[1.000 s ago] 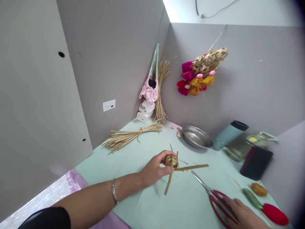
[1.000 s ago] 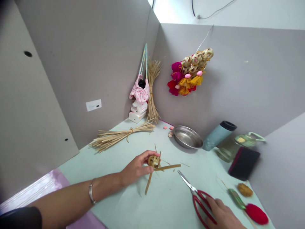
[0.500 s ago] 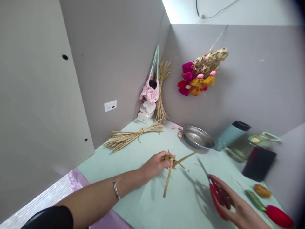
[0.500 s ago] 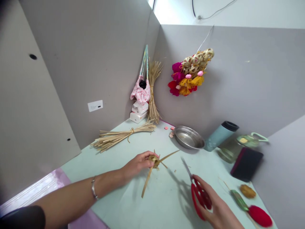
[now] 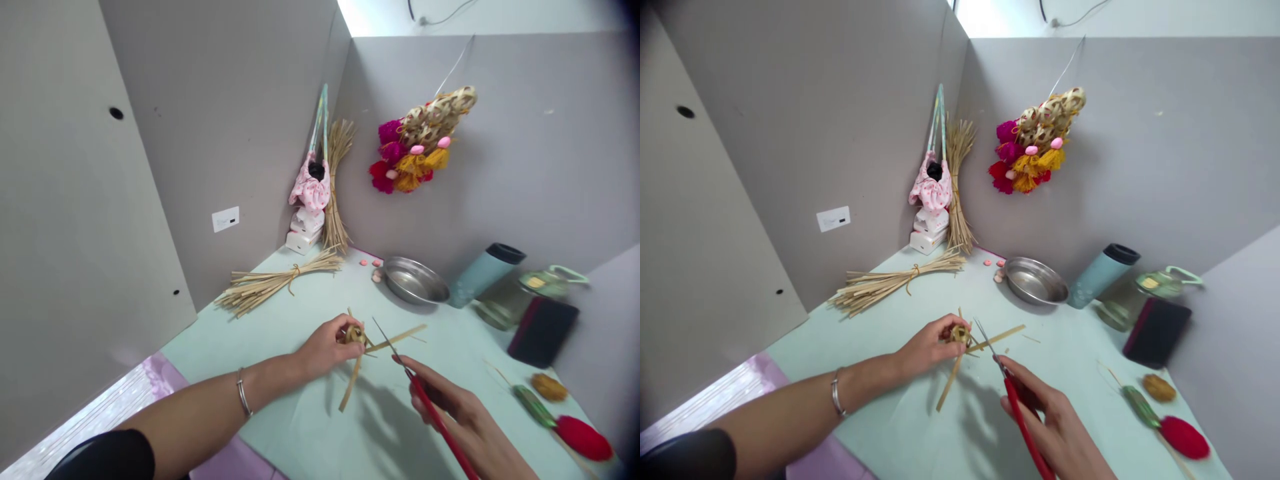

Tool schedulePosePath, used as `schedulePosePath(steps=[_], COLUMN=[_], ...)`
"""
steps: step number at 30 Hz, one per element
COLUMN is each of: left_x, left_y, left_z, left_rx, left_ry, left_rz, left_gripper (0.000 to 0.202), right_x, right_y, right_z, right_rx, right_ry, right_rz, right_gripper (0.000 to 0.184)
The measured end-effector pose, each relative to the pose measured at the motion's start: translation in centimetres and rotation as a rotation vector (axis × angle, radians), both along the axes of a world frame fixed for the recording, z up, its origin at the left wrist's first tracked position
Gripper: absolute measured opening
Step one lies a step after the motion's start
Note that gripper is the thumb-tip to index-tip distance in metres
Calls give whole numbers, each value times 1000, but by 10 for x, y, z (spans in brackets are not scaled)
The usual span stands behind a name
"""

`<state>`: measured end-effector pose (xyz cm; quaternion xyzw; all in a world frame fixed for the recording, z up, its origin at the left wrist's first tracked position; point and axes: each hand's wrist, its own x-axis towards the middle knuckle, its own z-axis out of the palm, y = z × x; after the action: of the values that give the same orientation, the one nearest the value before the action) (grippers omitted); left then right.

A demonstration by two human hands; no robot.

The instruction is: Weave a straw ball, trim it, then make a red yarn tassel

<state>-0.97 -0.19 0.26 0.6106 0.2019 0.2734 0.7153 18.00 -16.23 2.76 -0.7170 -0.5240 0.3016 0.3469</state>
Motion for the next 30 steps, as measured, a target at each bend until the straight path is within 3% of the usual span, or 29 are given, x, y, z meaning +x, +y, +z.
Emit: schedulePosePath(steps=[5,11,15,17,20,23,27,30], left_x=[-1,-4,-6,-5,-5,-4,-5,-7], left_y=[3,0,-3,-4,-7,-9,-12,-14], left_z=[3,13,16,15,12,8,9,13], left_rx=[9,-191,-221,-229,-194,-82,38,73], left_ry=[18,-98,-128,-146,-148,-141,-127,-160], left_rz=[16,-32,-68,-84,-94,-87,-57,-28], left_gripper=[39,38,41,43,44,45,44,42], right_x=[11,49,39,17,-26,-56,-65,-63], right_y=[0,1,6,10,19,28,33,32], right_z=[-11,-34,-20,-4,16,23,21,20], right_rx=[-113,-97,-20,91,224,297,317,226], right_ry=[24,-847,-961,-849,-297,-18,179,370], right_rz=[-14,-18,-23,-78,-66,-99,-181,-294], right_gripper=[63,34,37,37,30,26,18,29])
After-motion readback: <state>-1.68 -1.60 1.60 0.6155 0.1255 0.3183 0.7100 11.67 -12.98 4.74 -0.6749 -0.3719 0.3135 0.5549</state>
